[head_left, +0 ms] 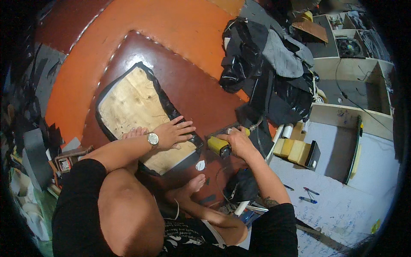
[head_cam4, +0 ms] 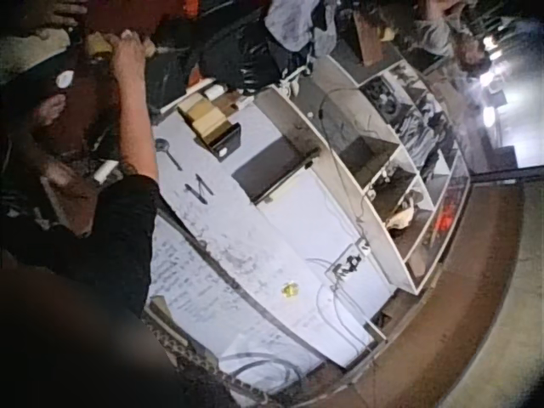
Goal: The person sits on the floor and uses a staple gun to attach black leather to a rectangular wooden board. They repeatedly staple along the edges, flip the board to work on different sides, and smooth the leather with their hands. Another person is visible in the background using a phone.
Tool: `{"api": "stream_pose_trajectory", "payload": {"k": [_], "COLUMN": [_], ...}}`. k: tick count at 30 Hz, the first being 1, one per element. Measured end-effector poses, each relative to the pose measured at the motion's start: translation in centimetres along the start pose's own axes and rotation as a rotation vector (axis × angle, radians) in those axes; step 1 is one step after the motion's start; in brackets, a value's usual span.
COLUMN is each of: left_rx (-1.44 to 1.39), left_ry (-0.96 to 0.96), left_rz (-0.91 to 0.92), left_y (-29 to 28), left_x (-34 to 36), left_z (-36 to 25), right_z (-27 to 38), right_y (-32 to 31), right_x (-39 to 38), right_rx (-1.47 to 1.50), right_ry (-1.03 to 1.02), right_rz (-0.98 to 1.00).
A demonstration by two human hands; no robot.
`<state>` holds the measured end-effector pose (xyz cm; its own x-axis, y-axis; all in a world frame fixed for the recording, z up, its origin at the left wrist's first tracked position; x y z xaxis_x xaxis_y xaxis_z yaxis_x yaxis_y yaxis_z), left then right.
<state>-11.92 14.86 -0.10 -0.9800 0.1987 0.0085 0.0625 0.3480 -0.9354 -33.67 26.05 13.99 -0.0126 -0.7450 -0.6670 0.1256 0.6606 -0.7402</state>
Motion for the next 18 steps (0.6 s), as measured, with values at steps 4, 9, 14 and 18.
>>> {"api": "stream_pose_trajectory", "payload": {"k": [4,9,14,18], "left_rx": [-0.008,-0.003,-0.194,-0.106], "left_ry": [0.005,0.022,-0.216,-0.155], "left_rz": [-0.024,0.051,0.284,0.150], "left_y": [0.0,-1.3,-3.8,-1.9], "left_x": [-0.2,1.2,4.4,2.3], "left_z": [-0.1,0.6,4.3,3.7], "right_z": [1.4,2.8,2.8,2.7], "right_y": [-1.1,1.3,1.6,0.0], "right_x": [1.8,5.4,6.3,6.0], "right_rx": [-0.014,-0.212,-0.294,-0.297], "right_ry": [-0.075,-0.120,-0.149,-0.173], "right_rz": [0.030,0.132,0.181,0.195]}}
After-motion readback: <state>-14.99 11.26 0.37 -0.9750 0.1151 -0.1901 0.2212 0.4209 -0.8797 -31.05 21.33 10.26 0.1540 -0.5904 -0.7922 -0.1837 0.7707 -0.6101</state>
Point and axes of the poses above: each hand's wrist, its own x-axis towards the middle knuckle, its own y-axis out of the palm, z = x × y, the point moved 4 cm from there along x, towards the middle knuckle, and after that the axes turned 3 degrees about x, right-handed, at the moved point
